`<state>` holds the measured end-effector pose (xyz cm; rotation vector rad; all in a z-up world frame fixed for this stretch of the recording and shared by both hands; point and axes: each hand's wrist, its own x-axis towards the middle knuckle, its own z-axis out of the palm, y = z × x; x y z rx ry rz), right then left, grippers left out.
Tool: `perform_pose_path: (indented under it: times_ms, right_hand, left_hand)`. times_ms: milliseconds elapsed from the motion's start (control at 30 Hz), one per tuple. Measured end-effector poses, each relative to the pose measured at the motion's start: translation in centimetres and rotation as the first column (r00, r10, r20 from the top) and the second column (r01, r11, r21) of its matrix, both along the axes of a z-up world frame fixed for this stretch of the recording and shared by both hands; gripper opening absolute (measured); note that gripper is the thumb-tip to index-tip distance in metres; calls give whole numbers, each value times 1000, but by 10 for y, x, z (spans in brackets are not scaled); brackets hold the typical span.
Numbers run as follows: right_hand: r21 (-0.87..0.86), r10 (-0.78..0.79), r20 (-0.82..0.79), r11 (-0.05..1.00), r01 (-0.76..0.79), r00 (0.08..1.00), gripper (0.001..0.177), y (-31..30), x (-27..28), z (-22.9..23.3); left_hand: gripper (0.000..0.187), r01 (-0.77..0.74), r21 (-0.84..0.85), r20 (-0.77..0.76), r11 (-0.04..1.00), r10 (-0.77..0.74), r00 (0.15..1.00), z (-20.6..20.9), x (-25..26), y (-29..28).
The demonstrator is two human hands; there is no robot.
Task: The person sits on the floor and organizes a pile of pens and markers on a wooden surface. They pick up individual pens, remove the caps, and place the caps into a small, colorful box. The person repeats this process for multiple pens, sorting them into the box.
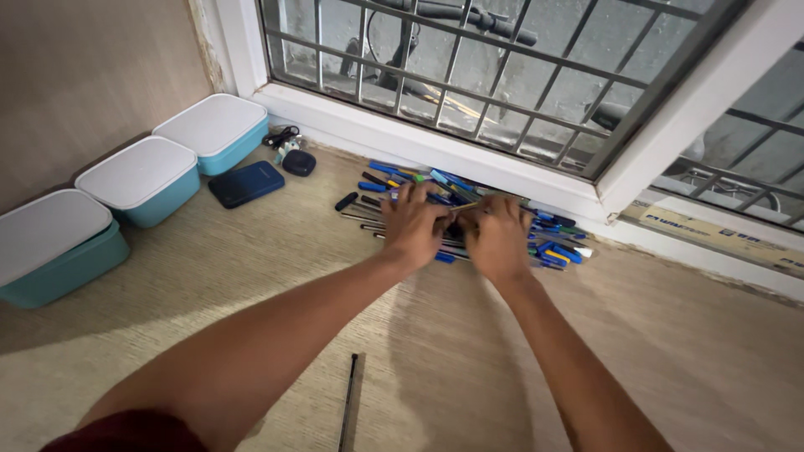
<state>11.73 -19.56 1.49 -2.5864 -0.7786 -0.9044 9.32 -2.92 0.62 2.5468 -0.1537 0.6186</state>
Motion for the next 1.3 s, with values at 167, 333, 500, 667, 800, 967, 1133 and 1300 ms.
perform_pose_path:
  times_ms: [167, 333, 500, 667, 800, 967, 1133, 1300]
  right_hand:
    - [5, -31, -24, 1000, 31, 999, 19, -3, 10, -3]
    - [-72, -61, -6, 996, 61, 998, 29, 4, 24, -12]
    - [-75, -57, -27, 996, 55, 998, 27, 9, 37, -19]
    - [-53, -42, -59, 998, 39, 997, 33, 8, 36, -20]
    - [-56, -54, -90, 997, 49, 994, 37, 6, 31, -16]
    - [-92, -56, -82, 995, 48, 995, 40, -5, 27, -19]
    - [-90, -88, -115, 993, 78, 989, 43, -11, 23, -13]
    - [-55, -111, -60, 993, 108, 992, 45, -18, 13, -5]
  left_hand:
    - [29, -100, 91, -167, 991, 114, 979, 6, 9, -9]
    - [36, -116, 80, -316, 990, 135, 939, 18, 16, -16]
    - [43, -135, 65, -352, 989, 150, 924, 22, 22, -21]
    - [51, -193, 16, -326, 981, 187, 926, 23, 21, -27]
    - [50, -166, 26, -391, 986, 163, 906, 31, 16, -29]
    - [49, -203, 72, -399, 976, 215, 892, 32, 22, -35]
    - [48, -203, 63, -409, 977, 210, 888, 29, 24, -40]
    - [50, -243, 50, -341, 969, 246, 907, 22, 27, -40]
